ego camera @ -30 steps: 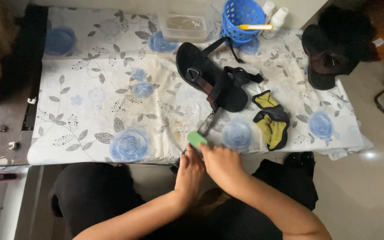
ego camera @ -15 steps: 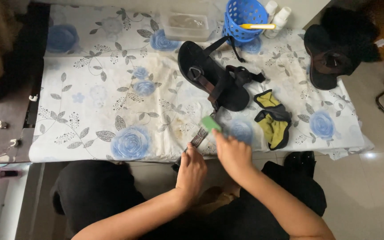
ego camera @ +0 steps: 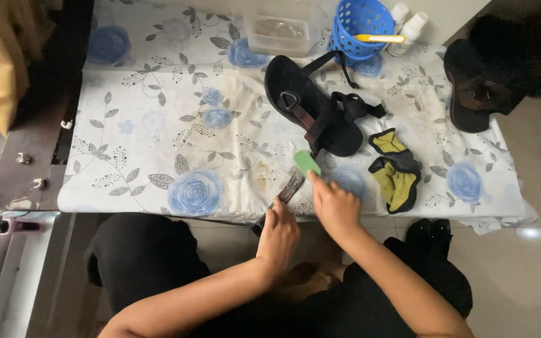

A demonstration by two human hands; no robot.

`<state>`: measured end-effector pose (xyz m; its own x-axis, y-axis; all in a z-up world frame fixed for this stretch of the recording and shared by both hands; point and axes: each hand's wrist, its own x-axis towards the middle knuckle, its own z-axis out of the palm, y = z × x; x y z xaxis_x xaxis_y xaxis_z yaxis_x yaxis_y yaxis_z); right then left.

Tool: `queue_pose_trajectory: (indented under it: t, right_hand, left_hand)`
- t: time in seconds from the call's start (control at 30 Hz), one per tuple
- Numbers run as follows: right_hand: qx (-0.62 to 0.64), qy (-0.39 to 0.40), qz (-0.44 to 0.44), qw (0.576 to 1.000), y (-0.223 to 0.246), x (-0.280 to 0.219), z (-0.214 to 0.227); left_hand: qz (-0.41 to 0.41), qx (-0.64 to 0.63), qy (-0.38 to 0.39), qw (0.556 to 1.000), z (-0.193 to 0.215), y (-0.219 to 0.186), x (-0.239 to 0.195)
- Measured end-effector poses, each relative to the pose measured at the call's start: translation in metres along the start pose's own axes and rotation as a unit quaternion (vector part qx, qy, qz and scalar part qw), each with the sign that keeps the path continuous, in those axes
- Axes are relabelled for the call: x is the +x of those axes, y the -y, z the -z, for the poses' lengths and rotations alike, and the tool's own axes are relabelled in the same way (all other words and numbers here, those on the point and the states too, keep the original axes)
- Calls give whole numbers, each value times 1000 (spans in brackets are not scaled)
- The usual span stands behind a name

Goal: The person scrubs the straps and sole of a black sandal using a green brush. They hold the sandal steady with one hand while brushing with the other, turning the sandal over to clean different parts.

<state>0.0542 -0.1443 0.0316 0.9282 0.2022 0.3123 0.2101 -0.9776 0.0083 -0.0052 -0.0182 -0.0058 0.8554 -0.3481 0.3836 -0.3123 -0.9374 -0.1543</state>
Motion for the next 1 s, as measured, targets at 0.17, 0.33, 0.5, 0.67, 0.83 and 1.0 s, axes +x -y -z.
queue_pose_trajectory:
  t: [0.17,0.33,0.5,0.67,0.83,1.0]
  right_hand:
    - [133,50,27,989,12,-27,11]
    - [-36,-60,5,998,-18,-6,-8]
    - [163,14,35,986,23,-32,22]
    - [40,-20,27,999,-19,1,-2]
    - [140,-25,39,989,8,-17,4]
    - [84,-54,46,994,-10,-7,-6]
  left_hand:
    - [0,-27,14,1000,-1,0,-2]
    - [-21,-16,40,999,2,2,-2]
    - [-9,-24,36,999,12,6,1]
    - [-15,-60,20,998,4,12,3]
    - [-8,-117,-4,993,-3,33,10]
    - [-13,-107,-19,994,7,38,6]
